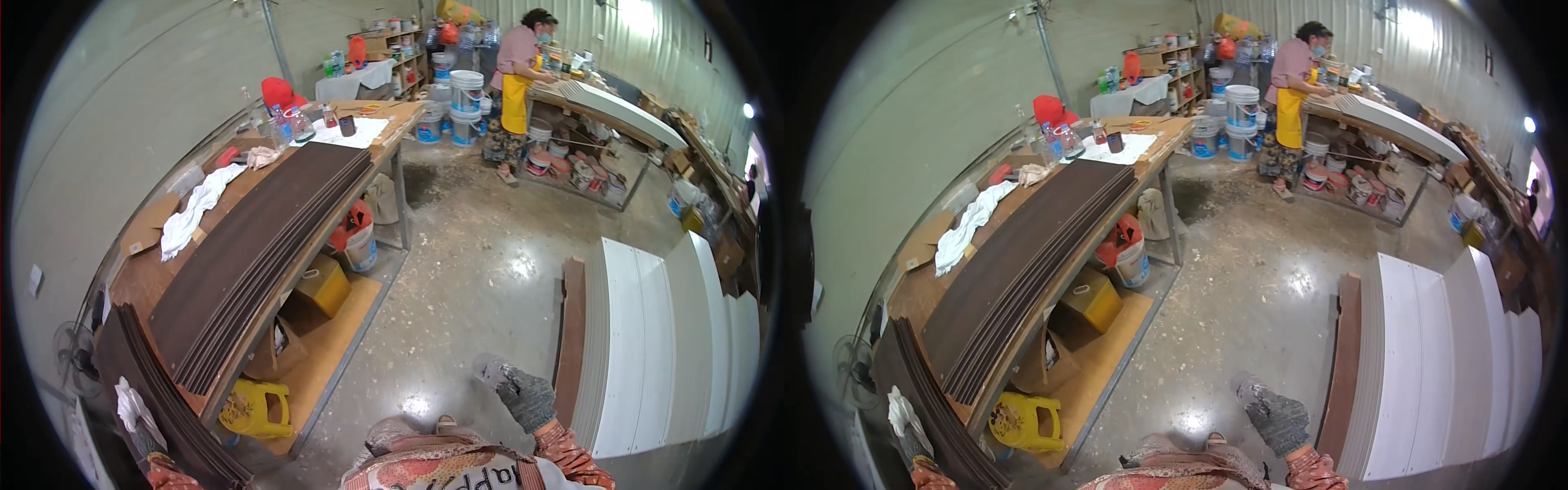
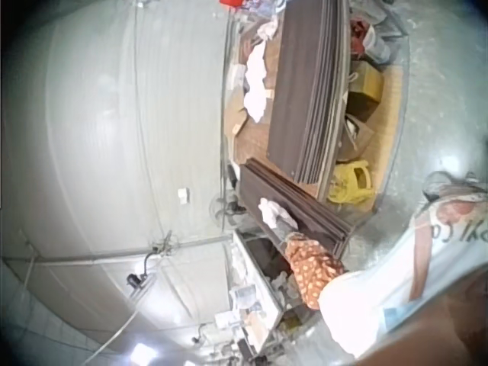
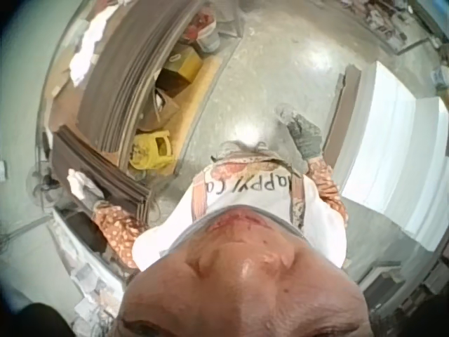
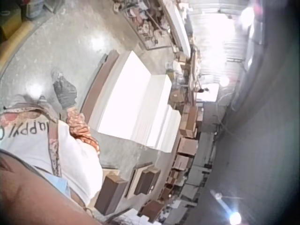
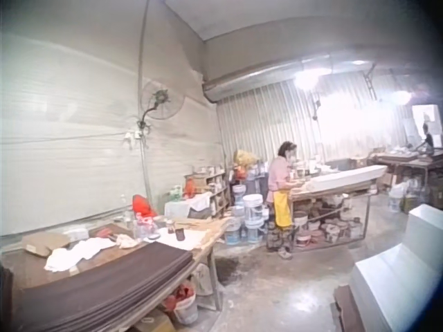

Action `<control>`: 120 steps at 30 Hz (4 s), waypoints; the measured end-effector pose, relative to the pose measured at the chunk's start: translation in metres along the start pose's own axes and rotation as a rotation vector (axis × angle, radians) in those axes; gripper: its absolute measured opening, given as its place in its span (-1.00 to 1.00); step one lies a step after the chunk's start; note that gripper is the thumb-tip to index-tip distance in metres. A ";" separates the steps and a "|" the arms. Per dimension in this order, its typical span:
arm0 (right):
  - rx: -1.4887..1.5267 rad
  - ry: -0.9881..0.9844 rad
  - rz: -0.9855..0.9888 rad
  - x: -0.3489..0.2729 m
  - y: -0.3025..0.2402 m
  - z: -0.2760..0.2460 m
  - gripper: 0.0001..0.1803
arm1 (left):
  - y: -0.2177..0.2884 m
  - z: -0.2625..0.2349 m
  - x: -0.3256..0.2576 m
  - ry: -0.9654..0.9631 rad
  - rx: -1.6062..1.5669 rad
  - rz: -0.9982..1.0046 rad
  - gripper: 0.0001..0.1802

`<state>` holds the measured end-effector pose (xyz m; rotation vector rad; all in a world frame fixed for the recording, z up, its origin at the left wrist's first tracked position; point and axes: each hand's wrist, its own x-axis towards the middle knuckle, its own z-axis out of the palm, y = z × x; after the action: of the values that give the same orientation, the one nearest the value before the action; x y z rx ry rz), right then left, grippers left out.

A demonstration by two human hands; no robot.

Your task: The person wipes the surface of dark brown wooden boards with a white cloth and a small applicator block, handling the boards one at a time and moving them from a stack to the work table.

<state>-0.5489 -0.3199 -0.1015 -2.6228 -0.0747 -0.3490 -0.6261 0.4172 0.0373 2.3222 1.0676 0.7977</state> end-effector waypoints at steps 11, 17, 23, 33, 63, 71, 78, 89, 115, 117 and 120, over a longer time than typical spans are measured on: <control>0.090 -0.072 0.046 0.163 0.017 0.047 -0.59 | 0.082 0.138 0.071 0.121 0.170 -0.140 -0.57; 0.096 0.088 0.044 0.277 -0.005 0.043 -0.58 | 0.184 0.267 0.072 -0.038 0.433 -0.184 -0.56; 0.495 0.310 0.227 0.379 0.021 0.083 -0.56 | 0.203 0.341 0.087 0.105 0.485 0.475 -0.48; 0.826 0.137 -0.268 0.662 -0.052 0.144 -0.52 | 0.196 0.323 0.108 0.050 0.645 0.051 -0.42; -0.056 -0.571 -1.122 0.820 -0.215 0.330 -0.49 | 0.537 0.596 0.033 -0.171 0.582 0.463 -0.43; 0.422 -0.454 -0.917 0.814 -0.206 0.340 -0.56 | 0.342 0.450 0.101 0.064 1.141 0.139 -0.40; 0.405 -0.151 -1.170 0.838 -0.156 0.360 -0.71 | 0.519 0.600 0.106 0.023 0.690 0.589 -0.45; 1.245 -0.582 -0.508 0.804 -0.092 0.255 -0.60 | 0.430 0.558 0.187 -0.037 0.677 0.039 -0.43; 0.190 -0.356 -0.991 0.678 -0.223 0.198 -0.44 | 0.167 0.240 0.052 -0.211 0.897 -0.486 -0.26; 0.185 -0.395 -1.080 0.650 -0.266 0.196 -0.42 | 0.143 0.209 0.045 -0.173 0.893 -0.550 -0.27; 0.143 -0.459 -1.231 0.613 -0.307 0.221 -0.47 | 0.105 0.192 0.049 -0.131 0.898 -0.547 -0.25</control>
<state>0.0596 0.0495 0.0122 -2.1325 -1.7859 -0.0964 -0.4173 0.3623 -0.0223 2.4359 2.1768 -0.0945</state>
